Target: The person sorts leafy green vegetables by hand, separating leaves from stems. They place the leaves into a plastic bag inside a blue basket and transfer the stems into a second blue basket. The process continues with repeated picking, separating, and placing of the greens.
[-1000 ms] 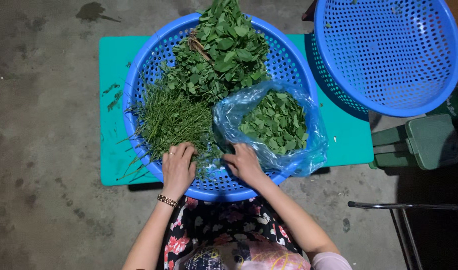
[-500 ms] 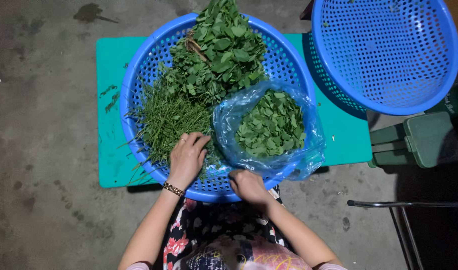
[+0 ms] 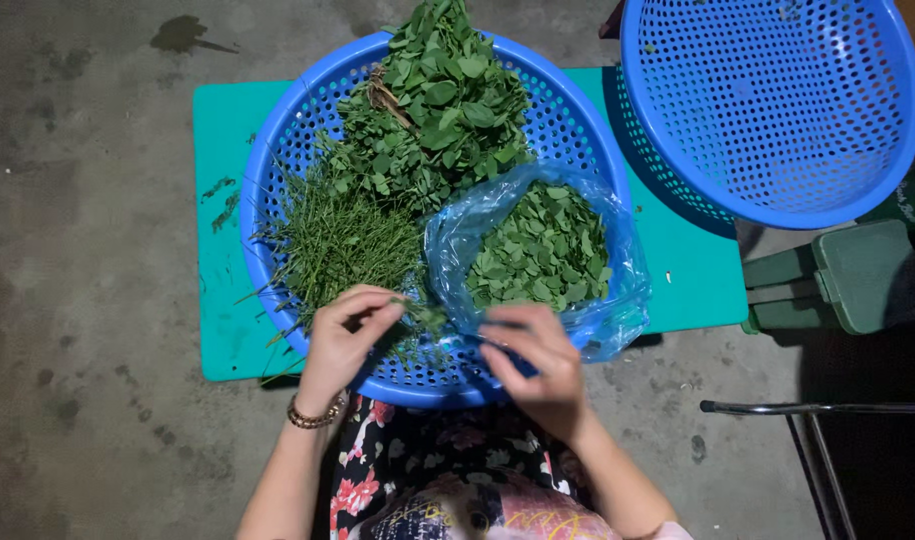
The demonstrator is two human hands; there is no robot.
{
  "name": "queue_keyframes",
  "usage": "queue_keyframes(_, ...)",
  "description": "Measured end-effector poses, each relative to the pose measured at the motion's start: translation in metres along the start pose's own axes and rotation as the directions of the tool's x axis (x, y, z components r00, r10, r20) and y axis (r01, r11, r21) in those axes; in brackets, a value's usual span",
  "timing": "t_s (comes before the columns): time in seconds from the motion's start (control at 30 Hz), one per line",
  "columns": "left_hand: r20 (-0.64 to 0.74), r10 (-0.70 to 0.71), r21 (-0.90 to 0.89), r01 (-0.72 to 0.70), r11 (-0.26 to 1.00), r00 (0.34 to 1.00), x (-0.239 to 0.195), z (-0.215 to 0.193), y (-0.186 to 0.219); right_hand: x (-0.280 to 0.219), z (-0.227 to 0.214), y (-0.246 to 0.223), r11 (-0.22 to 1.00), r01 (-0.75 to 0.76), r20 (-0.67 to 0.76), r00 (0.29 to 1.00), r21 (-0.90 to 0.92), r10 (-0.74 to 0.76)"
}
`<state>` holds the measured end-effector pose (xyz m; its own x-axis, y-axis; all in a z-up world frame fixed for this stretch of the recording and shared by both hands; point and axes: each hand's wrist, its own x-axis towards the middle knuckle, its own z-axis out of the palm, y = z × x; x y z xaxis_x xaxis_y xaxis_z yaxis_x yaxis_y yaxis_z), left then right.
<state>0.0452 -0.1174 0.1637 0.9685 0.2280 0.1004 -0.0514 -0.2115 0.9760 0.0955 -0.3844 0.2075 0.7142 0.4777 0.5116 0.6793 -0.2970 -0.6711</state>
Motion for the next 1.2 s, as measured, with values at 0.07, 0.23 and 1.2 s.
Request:
queue_keyframes(0.07,0.041,-0.007,-0.054,0.009,0.999,0.999,0.003,0.012,0.001,0.019,-0.003,0.003,0.996,0.006,0.024,1.000,0.084,-0.008)
queue_keyframes(0.23,0.079,0.042,-0.080,-0.036,0.996,0.996,0.034,0.044,-0.003,0.041,0.017,0.033,0.814,-0.279,0.188,0.959,0.510,0.211)
queue_keyframes(1.2,0.349,0.450,0.317,-0.555,0.769,0.822,0.098,0.116,0.064,0.001,-0.013,0.139,0.367,-0.489,0.186,0.764,0.791,0.618)
